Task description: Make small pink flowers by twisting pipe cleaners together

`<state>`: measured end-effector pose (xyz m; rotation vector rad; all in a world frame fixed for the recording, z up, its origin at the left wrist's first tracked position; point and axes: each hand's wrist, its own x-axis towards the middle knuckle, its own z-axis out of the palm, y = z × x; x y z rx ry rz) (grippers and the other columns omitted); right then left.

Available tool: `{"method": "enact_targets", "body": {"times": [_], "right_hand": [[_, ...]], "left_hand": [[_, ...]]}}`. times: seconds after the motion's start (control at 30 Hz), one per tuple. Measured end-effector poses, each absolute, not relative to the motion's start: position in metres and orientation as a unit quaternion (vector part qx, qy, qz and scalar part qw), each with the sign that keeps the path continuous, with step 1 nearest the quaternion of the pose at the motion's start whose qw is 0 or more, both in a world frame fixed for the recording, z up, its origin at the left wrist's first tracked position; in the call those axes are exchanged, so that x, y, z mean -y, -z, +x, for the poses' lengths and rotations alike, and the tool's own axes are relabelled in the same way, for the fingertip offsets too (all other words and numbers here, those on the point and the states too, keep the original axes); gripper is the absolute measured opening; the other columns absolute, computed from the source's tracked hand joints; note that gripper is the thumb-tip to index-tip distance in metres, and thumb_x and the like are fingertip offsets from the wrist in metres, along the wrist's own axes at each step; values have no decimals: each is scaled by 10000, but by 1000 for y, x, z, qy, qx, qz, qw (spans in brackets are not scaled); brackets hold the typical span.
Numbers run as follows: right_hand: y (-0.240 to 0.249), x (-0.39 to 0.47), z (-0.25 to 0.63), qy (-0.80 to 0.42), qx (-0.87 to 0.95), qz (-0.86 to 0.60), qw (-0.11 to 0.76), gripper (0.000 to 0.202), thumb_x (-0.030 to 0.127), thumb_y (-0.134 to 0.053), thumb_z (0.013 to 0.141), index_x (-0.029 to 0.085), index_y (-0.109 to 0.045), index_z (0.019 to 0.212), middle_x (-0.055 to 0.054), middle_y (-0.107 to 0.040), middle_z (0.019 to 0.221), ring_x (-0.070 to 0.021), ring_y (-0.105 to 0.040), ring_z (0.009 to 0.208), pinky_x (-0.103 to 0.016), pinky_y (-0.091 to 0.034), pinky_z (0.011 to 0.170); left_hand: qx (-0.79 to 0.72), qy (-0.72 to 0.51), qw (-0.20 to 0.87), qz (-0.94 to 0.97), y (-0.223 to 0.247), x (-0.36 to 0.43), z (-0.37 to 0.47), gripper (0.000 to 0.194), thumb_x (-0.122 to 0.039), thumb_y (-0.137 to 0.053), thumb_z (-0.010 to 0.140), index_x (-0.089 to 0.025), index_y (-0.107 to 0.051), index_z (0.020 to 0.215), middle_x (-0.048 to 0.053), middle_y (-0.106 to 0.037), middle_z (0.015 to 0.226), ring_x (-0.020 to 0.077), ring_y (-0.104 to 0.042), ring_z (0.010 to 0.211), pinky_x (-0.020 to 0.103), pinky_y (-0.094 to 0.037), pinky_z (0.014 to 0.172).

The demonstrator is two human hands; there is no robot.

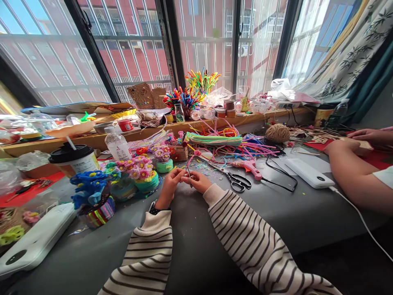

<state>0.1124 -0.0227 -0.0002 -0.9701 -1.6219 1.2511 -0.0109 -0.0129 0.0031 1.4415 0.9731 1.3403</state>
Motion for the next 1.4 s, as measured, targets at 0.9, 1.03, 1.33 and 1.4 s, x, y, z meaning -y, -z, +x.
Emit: {"method": "enact_targets", "body": {"times": [0.9,1.03,1.33,1.4], "right_hand": [[8,19,115,-446,672,-395,440,386,548,-504,631,167,-462,579,60,-386,472,-47,-320,424,-201,-251,425],[10,17,116,-475,659,-406,420,420,577,-445,663,161,-497,639,65,-388,465,-31,-276,377,-188,-211,376],[2,21,115,-478,662,-374,439,422,584,-482,621,172,-428,549,70,-341,427,-38,-272,387,-196,-190,382],[3,21,115,-475,668,-365,442,415,574,-495,616,174,-418,540,69,-345,429,-41,-276,393,-201,-191,389]], "left_hand": [[-379,-522,478,596,0,11,-11,199,-361,-514,654,-170,-513,598,-21,-489,600,95,-455,592,222,-365,626],[-365,-516,480,608,-3,14,-10,190,-354,-514,656,-173,-506,599,-31,-464,575,87,-420,557,216,-349,585],[-360,-515,467,622,-5,16,-10,216,-380,-503,666,-177,-492,595,-36,-457,576,87,-410,564,210,-345,597],[-357,-514,465,625,-3,15,-10,223,-387,-496,673,-177,-492,598,-32,-462,584,90,-417,572,212,-346,601]]}}
